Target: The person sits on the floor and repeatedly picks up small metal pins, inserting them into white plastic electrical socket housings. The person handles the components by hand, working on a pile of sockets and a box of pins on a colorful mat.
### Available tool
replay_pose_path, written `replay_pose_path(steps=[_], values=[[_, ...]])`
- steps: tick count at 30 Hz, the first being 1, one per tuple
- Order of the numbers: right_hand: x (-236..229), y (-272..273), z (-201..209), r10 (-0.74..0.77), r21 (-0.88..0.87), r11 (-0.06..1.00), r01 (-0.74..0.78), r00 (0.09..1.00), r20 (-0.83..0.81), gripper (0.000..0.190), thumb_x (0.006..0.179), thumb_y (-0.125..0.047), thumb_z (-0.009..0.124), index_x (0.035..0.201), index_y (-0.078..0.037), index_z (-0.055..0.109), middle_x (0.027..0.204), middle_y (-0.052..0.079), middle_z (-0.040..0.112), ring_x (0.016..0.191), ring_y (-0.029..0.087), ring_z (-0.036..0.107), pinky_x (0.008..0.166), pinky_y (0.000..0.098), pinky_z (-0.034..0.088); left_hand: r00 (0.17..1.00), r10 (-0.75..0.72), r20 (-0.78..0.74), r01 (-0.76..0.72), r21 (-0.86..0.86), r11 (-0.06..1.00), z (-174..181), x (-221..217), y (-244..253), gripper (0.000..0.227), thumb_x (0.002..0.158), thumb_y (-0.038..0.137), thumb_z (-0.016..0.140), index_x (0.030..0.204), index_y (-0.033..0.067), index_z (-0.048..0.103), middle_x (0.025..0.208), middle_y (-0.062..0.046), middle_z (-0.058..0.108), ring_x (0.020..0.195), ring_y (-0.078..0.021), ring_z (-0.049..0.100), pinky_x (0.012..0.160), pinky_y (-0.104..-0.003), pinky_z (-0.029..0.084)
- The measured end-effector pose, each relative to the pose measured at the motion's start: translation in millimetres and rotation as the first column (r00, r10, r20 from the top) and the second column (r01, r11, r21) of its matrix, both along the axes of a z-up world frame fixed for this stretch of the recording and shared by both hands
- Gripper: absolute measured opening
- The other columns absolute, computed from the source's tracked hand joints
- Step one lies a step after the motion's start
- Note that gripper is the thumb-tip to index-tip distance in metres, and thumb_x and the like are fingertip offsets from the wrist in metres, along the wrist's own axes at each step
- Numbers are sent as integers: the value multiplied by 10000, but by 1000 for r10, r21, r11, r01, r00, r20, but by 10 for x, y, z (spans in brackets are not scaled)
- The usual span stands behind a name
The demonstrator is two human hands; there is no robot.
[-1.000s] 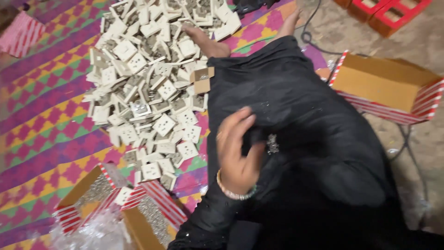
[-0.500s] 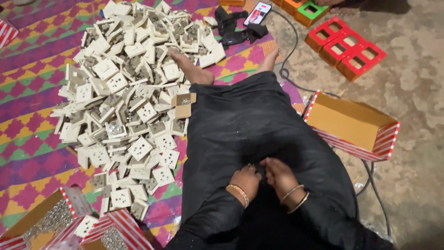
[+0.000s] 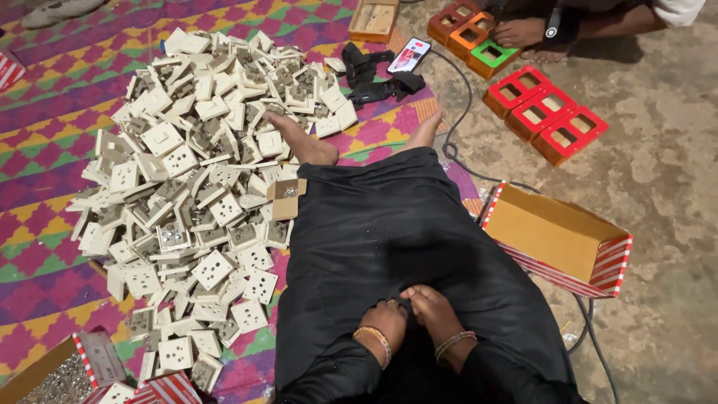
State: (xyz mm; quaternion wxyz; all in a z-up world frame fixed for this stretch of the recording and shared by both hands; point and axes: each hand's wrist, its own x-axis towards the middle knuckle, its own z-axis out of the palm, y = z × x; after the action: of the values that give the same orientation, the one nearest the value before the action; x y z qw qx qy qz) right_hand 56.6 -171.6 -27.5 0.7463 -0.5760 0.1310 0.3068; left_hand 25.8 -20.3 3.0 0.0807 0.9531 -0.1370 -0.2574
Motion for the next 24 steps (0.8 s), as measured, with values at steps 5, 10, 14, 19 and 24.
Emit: replay_pose_path(steps=[5, 10, 14, 19, 24], values=[[39, -22, -160, -70, 3, 998, 70, 998, -7, 217, 960, -212, 635, 1036, -32, 729, 644, -48, 498, 536, 64, 392, 493, 232, 320, 988, 137, 74, -120, -200, 972, 139, -28, 36, 223, 826, 66, 662, 1040, 2, 665, 1113, -195, 647, 1050, -350, 632, 859, -444, 551], [59, -37, -234, -91, -23, 996, 91, 996, 13, 230, 932, -173, 668, 1132, -67, 710, 700, -53, 537, 565, 45, 441, 512, 213, 356, 918, 371, 141, -275, -446, 852, 312, -20, 100, 54, 835, 55, 679, 882, 30, 682, 1016, -133, 694, 1013, -316, 662, 897, -414, 555], [62, -42, -172, -63, -85, 994, 65, 998, 28, 247, 936, -185, 664, 1150, -68, 703, 723, -58, 552, 571, 39, 445, 511, 204, 367, 921, 270, 282, -145, -395, 907, 365, -37, 142, 245, 693, 65, 738, 926, 4, 691, 1072, -166, 653, 1006, -354, 625, 827, -452, 540], [66, -35, -78, -49, -62, 997, 50, 999, 20, 257, 935, -176, 653, 1153, -50, 700, 705, -44, 540, 556, 49, 428, 496, 206, 346, 973, 107, 207, -75, -158, 985, 256, -79, 95, 173, 829, 35, 635, 989, 45, 702, 1146, -150, 643, 1071, -326, 620, 846, -438, 549], [49, -16, -90, -31, -103, 994, 37, 998, 56, 248, 945, -172, 636, 1147, -42, 699, 699, -38, 555, 560, 50, 453, 518, 209, 382, 978, 122, 168, -99, -140, 985, 115, -79, 100, 180, 838, 27, 624, 998, 36, 706, 1156, -163, 651, 1053, -320, 639, 848, -419, 566]])
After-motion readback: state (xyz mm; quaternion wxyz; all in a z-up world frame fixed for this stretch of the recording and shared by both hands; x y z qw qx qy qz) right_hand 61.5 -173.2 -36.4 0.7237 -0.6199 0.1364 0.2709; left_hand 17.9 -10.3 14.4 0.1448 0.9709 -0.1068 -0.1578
